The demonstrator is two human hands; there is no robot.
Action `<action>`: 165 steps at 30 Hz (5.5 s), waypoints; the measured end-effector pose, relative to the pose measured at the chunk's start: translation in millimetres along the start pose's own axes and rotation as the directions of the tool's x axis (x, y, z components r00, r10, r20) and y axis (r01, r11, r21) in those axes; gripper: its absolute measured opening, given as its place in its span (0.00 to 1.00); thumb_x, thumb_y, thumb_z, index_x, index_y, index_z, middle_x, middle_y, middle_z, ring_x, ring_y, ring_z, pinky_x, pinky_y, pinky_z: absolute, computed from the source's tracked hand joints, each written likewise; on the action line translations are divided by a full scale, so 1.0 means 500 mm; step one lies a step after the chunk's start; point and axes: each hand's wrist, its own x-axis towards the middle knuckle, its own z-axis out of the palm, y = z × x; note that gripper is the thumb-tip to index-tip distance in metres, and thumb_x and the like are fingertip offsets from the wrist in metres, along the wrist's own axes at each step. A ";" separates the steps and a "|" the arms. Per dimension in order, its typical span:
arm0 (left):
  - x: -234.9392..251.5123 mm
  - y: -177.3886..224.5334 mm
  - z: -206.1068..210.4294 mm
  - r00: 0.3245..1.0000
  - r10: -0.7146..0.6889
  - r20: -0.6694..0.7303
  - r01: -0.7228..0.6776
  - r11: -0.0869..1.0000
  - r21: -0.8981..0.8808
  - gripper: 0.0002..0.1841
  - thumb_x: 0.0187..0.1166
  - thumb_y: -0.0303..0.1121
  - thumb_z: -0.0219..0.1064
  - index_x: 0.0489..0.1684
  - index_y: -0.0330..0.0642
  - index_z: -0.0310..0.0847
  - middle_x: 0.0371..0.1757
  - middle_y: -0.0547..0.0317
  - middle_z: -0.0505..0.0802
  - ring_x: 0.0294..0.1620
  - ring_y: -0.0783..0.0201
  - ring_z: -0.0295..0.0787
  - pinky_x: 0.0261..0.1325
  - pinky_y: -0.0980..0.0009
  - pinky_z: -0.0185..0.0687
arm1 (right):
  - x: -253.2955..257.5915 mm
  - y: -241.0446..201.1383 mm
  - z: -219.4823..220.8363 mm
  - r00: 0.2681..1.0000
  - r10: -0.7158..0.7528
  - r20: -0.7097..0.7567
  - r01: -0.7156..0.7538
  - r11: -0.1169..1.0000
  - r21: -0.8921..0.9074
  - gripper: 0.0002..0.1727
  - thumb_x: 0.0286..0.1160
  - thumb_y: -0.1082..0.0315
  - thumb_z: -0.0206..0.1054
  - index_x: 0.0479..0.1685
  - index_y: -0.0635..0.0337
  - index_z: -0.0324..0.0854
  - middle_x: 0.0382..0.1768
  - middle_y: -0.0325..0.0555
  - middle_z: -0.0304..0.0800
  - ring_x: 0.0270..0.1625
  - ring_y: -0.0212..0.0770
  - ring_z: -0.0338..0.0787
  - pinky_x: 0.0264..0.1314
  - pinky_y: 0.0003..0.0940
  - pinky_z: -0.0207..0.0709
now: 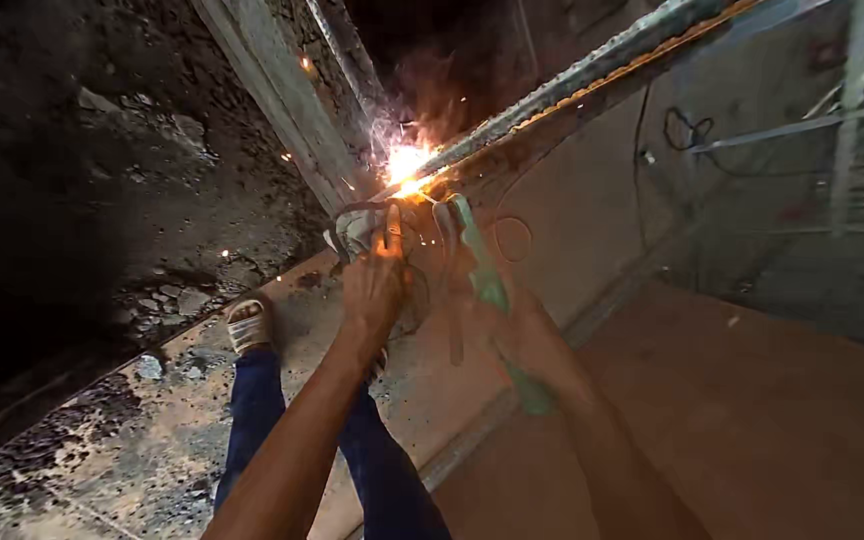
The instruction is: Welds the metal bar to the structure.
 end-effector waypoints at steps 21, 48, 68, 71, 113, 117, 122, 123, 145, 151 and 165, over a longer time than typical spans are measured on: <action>-0.019 0.009 -0.030 0.988 -0.020 0.151 0.013 0.999 0.052 0.13 0.75 0.38 0.72 0.27 0.36 0.87 0.33 0.39 0.91 0.40 0.37 0.91 0.41 0.39 0.82 | -0.004 0.006 0.000 1.000 -0.012 0.005 0.012 1.000 0.025 0.23 0.83 0.54 0.67 0.71 0.54 0.75 0.34 0.49 0.87 0.24 0.42 0.87 0.26 0.40 0.87; -0.004 0.000 -0.004 0.999 -0.008 0.034 0.008 1.000 -0.009 0.30 0.77 0.42 0.69 0.78 0.38 0.75 0.59 0.37 0.90 0.40 0.38 0.92 0.37 0.40 0.87 | 0.006 0.004 0.003 1.000 0.005 0.007 -0.005 1.000 0.012 0.29 0.82 0.51 0.67 0.77 0.53 0.68 0.33 0.50 0.84 0.24 0.43 0.86 0.27 0.41 0.85; -0.051 -0.014 -0.008 0.981 -0.020 0.191 0.041 0.994 -0.106 0.16 0.80 0.37 0.70 0.53 0.30 0.88 0.54 0.32 0.90 0.56 0.33 0.88 0.60 0.35 0.80 | -0.004 -0.007 0.003 0.999 -0.032 0.000 0.032 0.999 0.026 0.22 0.83 0.56 0.66 0.68 0.59 0.76 0.30 0.48 0.85 0.23 0.40 0.86 0.26 0.37 0.85; -0.127 -0.041 -0.048 0.849 -0.027 0.527 0.215 0.930 -0.299 0.16 0.90 0.28 0.56 0.59 0.21 0.83 0.58 0.26 0.89 0.64 0.33 0.85 0.71 0.40 0.74 | -0.016 -0.013 -0.005 1.000 -0.008 0.014 0.008 1.000 0.007 0.13 0.85 0.63 0.63 0.47 0.67 0.82 0.26 0.44 0.83 0.22 0.34 0.83 0.27 0.29 0.82; 0.002 0.000 0.004 1.000 0.002 -0.030 -0.003 0.999 -0.034 0.48 0.73 0.37 0.70 0.97 0.50 0.47 0.62 0.42 0.89 0.34 0.43 0.91 0.30 0.45 0.85 | 0.022 0.007 -0.002 0.997 -0.037 0.062 0.030 0.994 0.107 0.22 0.84 0.57 0.64 0.72 0.54 0.70 0.28 0.47 0.83 0.20 0.40 0.84 0.21 0.36 0.83; -0.002 -0.003 0.002 0.999 0.015 -0.029 -0.016 0.999 -0.049 0.49 0.72 0.37 0.71 0.98 0.49 0.45 0.60 0.41 0.88 0.32 0.43 0.90 0.28 0.45 0.84 | 0.022 0.006 -0.005 0.989 -0.019 0.148 -0.040 0.921 0.387 0.17 0.88 0.58 0.58 0.67 0.58 0.71 0.25 0.48 0.80 0.16 0.40 0.81 0.18 0.33 0.83; 0.007 -0.001 0.009 1.000 0.004 -0.025 -0.004 1.000 -0.017 0.46 0.74 0.37 0.68 0.97 0.48 0.48 0.63 0.42 0.88 0.35 0.43 0.91 0.31 0.45 0.85 | 0.011 -0.022 -0.006 0.989 -0.093 -0.117 -0.004 0.767 -0.642 0.28 0.78 0.45 0.69 0.71 0.47 0.73 0.37 0.51 0.89 0.42 0.55 0.91 0.43 0.60 0.82; 0.007 -0.001 0.007 1.000 0.003 -0.020 -0.003 1.000 -0.017 0.46 0.74 0.37 0.68 0.97 0.48 0.48 0.63 0.43 0.88 0.35 0.43 0.91 0.32 0.45 0.85 | 0.010 -0.022 -0.007 0.990 -0.090 -0.104 0.008 0.790 -0.612 0.27 0.78 0.46 0.70 0.70 0.48 0.73 0.36 0.50 0.89 0.39 0.54 0.91 0.40 0.57 0.82; 0.018 0.000 0.011 0.999 -0.035 0.012 0.035 0.999 -0.036 0.49 0.71 0.41 0.70 0.98 0.52 0.46 0.67 0.42 0.87 0.41 0.41 0.93 0.36 0.42 0.87 | 0.007 0.032 -0.046 0.998 -0.054 0.019 0.044 0.937 0.347 0.19 0.83 0.58 0.64 0.66 0.58 0.70 0.24 0.49 0.80 0.16 0.41 0.81 0.17 0.32 0.82; 0.016 -0.002 0.009 1.000 -0.026 0.014 0.026 1.000 -0.016 0.49 0.71 0.42 0.70 0.98 0.51 0.46 0.66 0.43 0.87 0.40 0.42 0.92 0.36 0.43 0.86 | 0.012 0.038 -0.008 0.998 -0.053 0.027 0.047 0.981 0.190 0.21 0.83 0.58 0.67 0.68 0.55 0.71 0.25 0.47 0.81 0.17 0.41 0.83 0.19 0.34 0.83; 0.012 -0.007 0.014 1.000 0.000 -0.014 0.000 1.000 -0.019 0.49 0.71 0.39 0.69 0.98 0.51 0.45 0.65 0.42 0.88 0.38 0.42 0.92 0.34 0.44 0.85 | 0.023 0.034 0.014 0.999 -0.046 -0.026 0.046 0.999 0.004 0.24 0.81 0.54 0.68 0.70 0.53 0.72 0.27 0.46 0.84 0.20 0.40 0.85 0.22 0.37 0.84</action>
